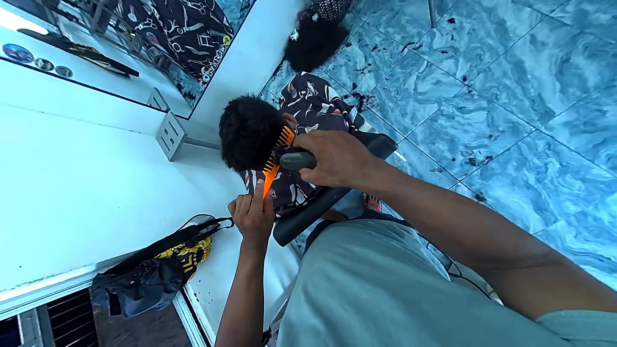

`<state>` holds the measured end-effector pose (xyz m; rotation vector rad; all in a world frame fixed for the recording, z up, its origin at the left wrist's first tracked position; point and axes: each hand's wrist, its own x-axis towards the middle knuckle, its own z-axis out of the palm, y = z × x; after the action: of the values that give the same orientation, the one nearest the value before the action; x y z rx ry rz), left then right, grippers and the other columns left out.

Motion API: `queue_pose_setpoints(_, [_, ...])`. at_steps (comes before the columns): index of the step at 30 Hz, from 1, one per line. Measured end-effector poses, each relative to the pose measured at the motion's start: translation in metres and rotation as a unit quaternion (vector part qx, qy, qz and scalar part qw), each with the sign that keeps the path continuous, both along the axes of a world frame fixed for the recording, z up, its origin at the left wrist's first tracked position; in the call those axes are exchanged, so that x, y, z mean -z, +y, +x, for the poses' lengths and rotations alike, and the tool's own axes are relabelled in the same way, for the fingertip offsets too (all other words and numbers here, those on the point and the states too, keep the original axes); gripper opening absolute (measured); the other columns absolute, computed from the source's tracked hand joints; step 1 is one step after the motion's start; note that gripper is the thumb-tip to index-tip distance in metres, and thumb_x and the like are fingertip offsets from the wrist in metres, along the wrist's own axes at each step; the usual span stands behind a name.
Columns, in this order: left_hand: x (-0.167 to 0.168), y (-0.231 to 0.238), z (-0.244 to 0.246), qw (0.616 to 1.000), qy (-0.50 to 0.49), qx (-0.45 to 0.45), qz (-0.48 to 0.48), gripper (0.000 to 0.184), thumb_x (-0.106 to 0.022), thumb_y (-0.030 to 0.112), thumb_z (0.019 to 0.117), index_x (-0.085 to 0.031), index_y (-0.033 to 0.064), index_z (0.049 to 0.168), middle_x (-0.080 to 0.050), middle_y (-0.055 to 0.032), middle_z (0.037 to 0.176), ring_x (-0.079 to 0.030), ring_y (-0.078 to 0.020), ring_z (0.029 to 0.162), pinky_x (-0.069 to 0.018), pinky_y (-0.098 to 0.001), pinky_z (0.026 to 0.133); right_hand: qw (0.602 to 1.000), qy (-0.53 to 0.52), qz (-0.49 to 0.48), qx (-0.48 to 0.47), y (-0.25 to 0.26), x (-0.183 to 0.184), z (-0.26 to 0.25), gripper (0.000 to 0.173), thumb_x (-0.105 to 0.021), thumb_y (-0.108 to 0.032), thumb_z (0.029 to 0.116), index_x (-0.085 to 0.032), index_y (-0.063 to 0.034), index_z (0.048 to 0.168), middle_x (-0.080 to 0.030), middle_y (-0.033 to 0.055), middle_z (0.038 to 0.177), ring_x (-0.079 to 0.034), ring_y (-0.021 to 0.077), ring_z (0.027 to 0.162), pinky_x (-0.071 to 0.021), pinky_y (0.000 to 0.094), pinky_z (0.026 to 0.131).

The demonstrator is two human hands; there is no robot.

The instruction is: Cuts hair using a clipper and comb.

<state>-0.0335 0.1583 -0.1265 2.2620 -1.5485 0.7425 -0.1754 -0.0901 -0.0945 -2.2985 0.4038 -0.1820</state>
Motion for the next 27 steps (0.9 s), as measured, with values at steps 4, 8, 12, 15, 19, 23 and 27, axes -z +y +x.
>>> queue_pose_setpoints(4, [0.0,-0.001,0.0,1.0,-0.009,-0.003,0.001,0.031,-0.068,0.024,0.099,-0.073,0.0092,0.126,-0.063,-0.0075,0.074,-0.059,-0.0224,0.071,-0.0454,-0.0392,0.076,1.0,-0.006,-0.026,0.012,0.011,-0.003,0.0,0.043,-0.07,-0.033,0.0843,-0.066,-0.0158,0.123,-0.067,0.008,0.11,-0.069,0.0259,0.091,-0.0566,0.0471,0.071])
queue_pose_setpoints(8, [0.003,0.013,0.008,0.994,0.084,0.036,0.056,0.034,-0.069,0.028,0.0976,-0.073,0.0091,0.125,-0.066,-0.0088,0.08,-0.061,-0.023,0.075,-0.0476,-0.0417,0.079,1.0,-0.01,0.019,0.01,0.014,0.004,-0.008,0.044,-0.072,-0.033,0.0845,-0.067,-0.0174,0.125,-0.067,0.0069,0.113,-0.069,0.0251,0.094,-0.0572,0.0483,0.074])
queue_pose_setpoints(12, [0.03,0.038,0.014,0.976,0.176,0.058,0.111,0.033,-0.07,0.03,0.0969,-0.076,0.0086,0.121,-0.074,-0.0088,0.086,-0.068,-0.0205,0.079,-0.0524,-0.0428,0.085,0.986,0.038,0.126,0.107,-0.013,0.041,-0.025,0.047,-0.078,-0.037,0.082,-0.066,-0.0172,0.123,-0.072,0.0069,0.104,-0.07,0.0269,0.093,-0.0569,0.0553,0.077])
queue_pose_setpoints(15, [0.029,0.032,0.01,0.985,0.149,0.039,0.072,0.031,-0.071,0.026,0.0963,-0.076,0.0074,0.12,-0.072,-0.0085,0.081,-0.066,-0.0191,0.073,-0.0508,-0.0403,0.081,0.979,0.044,0.165,0.116,-0.022,0.06,-0.026,0.05,-0.081,-0.038,0.0801,-0.065,-0.0192,0.123,-0.072,0.0051,0.101,-0.07,0.0236,0.091,-0.0575,0.0526,0.077])
queue_pose_setpoints(19, [0.013,0.02,0.015,0.994,0.101,0.031,0.04,0.031,-0.072,0.024,0.096,-0.075,0.0079,0.123,-0.071,-0.0085,0.081,-0.064,-0.0198,0.072,-0.0497,-0.0401,0.08,0.986,0.02,0.144,0.078,-0.019,0.06,-0.015,0.046,-0.08,-0.035,0.0788,-0.066,-0.0191,0.12,-0.071,0.0038,0.102,-0.069,0.022,0.093,-0.0573,0.0503,0.078])
queue_pose_setpoints(23, [0.001,0.012,0.019,0.998,0.06,0.023,0.026,0.031,-0.072,0.023,0.0961,-0.075,0.0091,0.124,-0.069,-0.0084,0.078,-0.062,-0.0208,0.072,-0.0487,-0.0407,0.081,0.99,0.014,0.121,0.068,-0.018,0.059,-0.007,0.046,-0.079,-0.034,0.0793,-0.066,-0.0171,0.12,-0.07,0.0058,0.106,-0.069,0.0249,0.096,-0.0565,0.0521,0.079])
queue_pose_setpoints(27, [-0.003,0.009,0.02,0.998,0.051,0.028,0.022,0.031,-0.072,0.022,0.0965,-0.074,0.0113,0.125,-0.067,-0.0077,0.077,-0.061,-0.0209,0.071,-0.0472,-0.0402,0.08,0.991,0.007,0.117,0.066,-0.015,0.055,-0.003,0.047,-0.078,-0.033,0.0791,-0.066,-0.0172,0.121,-0.069,0.0056,0.107,-0.068,0.0244,0.097,-0.0567,0.0515,0.078])
